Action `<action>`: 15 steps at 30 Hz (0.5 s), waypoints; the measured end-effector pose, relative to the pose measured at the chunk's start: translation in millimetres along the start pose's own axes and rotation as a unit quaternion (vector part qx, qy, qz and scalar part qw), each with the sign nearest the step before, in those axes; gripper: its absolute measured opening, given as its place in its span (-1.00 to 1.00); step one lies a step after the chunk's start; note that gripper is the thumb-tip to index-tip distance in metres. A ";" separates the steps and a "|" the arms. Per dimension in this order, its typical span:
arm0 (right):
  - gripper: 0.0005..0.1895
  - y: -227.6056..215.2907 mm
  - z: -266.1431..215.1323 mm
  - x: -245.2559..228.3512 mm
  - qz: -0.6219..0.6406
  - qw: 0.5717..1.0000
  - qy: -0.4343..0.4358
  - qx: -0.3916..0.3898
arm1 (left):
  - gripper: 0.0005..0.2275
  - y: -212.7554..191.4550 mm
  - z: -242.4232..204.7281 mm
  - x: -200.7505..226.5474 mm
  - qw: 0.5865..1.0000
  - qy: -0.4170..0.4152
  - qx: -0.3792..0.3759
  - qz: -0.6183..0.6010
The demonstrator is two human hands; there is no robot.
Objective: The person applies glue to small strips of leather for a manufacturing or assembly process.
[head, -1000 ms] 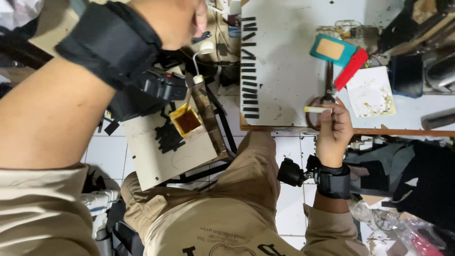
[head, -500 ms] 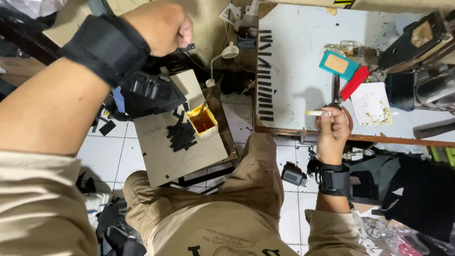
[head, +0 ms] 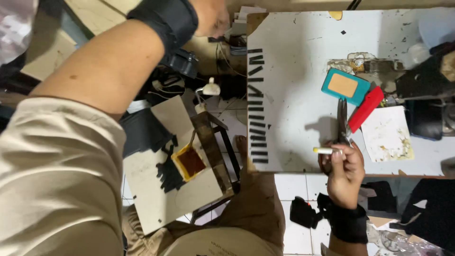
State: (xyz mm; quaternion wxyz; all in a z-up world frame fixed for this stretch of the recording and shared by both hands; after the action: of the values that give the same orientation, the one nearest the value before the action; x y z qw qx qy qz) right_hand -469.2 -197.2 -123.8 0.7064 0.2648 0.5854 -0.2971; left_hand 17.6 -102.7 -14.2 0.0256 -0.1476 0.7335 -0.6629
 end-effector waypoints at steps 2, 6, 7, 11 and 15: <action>-0.88 -1.1 3.5 3.4 0.016 1.000 0.006 -0.002 | -0.84 5.8 24.5 19.8 0.999 0.014 -0.018 0.022; -0.87 -10.3 -1.4 19.5 0.040 0.999 0.024 0.003 | -0.88 30.1 66.6 37.7 0.998 -0.005 -0.065 0.023; -0.88 -14.1 -5.0 25.0 0.040 0.999 0.031 0.008 | -0.88 38.4 77.5 38.3 0.998 -0.003 -0.065 0.005; -0.87 -19.9 -11.4 32.2 0.011 0.998 0.057 0.021 | -0.87 65.3 110.3 29.5 0.998 0.023 -0.030 -0.053; -0.85 -22.6 -12.1 36.3 -0.005 0.997 0.066 0.030 | -0.92 91.9 130.9 14.5 0.997 0.012 -0.027 -0.069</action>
State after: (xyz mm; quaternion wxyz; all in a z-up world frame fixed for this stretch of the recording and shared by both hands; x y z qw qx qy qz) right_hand -488.7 -207.9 -162.3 0.6566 0.3022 0.6225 -0.3000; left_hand 17.5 -225.5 -117.6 -0.0325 -0.1906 0.7396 -0.6446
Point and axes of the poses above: each hand's wrist, its own z-axis towards the middle knuckle, its own y-axis out of the palm, x = y × z, the point moved 9 cm from there along z, towards the middle knuckle, and after that the axes turned 13 degrees about -z, right-handed, at the moved point
